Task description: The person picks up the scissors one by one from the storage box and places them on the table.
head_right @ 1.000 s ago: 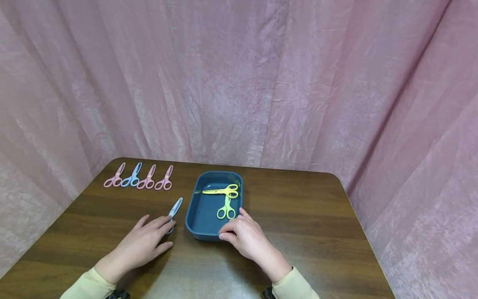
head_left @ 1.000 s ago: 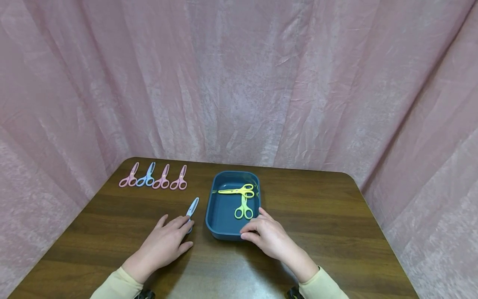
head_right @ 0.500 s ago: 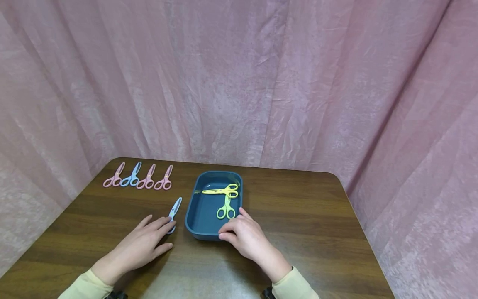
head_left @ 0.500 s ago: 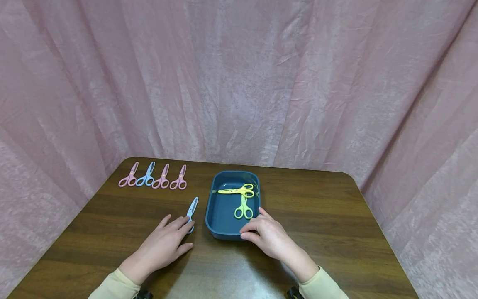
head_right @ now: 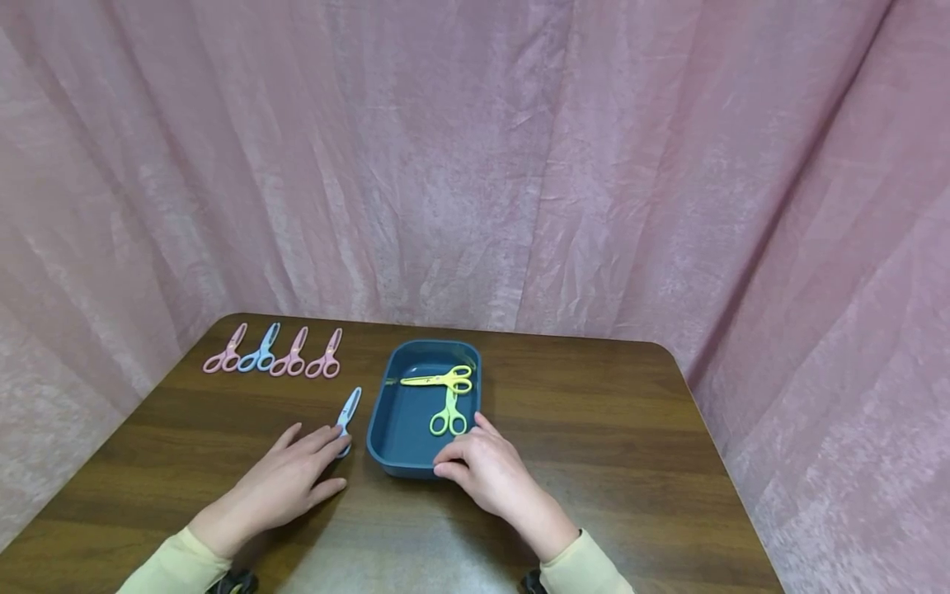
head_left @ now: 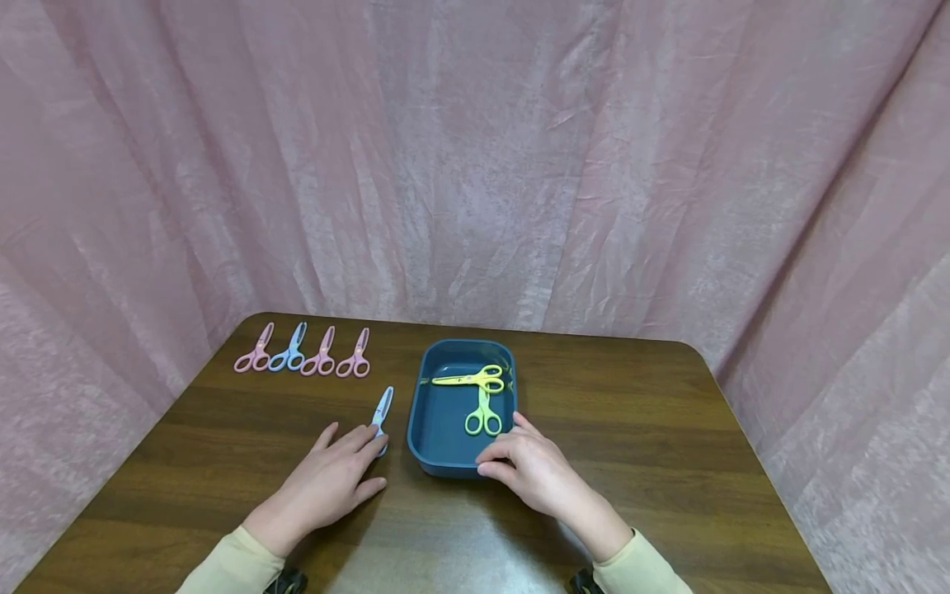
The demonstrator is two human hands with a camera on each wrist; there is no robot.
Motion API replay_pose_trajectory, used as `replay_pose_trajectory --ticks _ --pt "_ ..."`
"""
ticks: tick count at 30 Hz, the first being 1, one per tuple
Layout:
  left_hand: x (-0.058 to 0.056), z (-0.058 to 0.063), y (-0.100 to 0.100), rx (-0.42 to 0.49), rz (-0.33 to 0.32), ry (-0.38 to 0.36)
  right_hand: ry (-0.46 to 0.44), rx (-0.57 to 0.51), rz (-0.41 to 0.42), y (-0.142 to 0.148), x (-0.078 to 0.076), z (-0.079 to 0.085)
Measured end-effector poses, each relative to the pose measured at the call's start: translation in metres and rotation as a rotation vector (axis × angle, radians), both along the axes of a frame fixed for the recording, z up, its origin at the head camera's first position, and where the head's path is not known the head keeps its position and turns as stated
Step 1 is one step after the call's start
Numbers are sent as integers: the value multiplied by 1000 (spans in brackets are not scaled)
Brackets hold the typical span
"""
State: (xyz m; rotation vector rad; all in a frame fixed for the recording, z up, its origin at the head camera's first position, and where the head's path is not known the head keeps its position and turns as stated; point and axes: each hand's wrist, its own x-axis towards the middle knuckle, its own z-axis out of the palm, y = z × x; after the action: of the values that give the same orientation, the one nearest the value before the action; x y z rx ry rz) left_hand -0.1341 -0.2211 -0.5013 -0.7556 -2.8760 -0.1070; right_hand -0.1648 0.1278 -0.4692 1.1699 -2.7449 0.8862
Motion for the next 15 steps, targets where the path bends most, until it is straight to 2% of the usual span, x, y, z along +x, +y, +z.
replay_pose_trajectory --ticks 11,15 --pt "-23 5 6 -18 34 -60 16 -7 6 0 0 1" --pt "-34 6 8 -22 30 -59 14 -4 4 1 1 1"
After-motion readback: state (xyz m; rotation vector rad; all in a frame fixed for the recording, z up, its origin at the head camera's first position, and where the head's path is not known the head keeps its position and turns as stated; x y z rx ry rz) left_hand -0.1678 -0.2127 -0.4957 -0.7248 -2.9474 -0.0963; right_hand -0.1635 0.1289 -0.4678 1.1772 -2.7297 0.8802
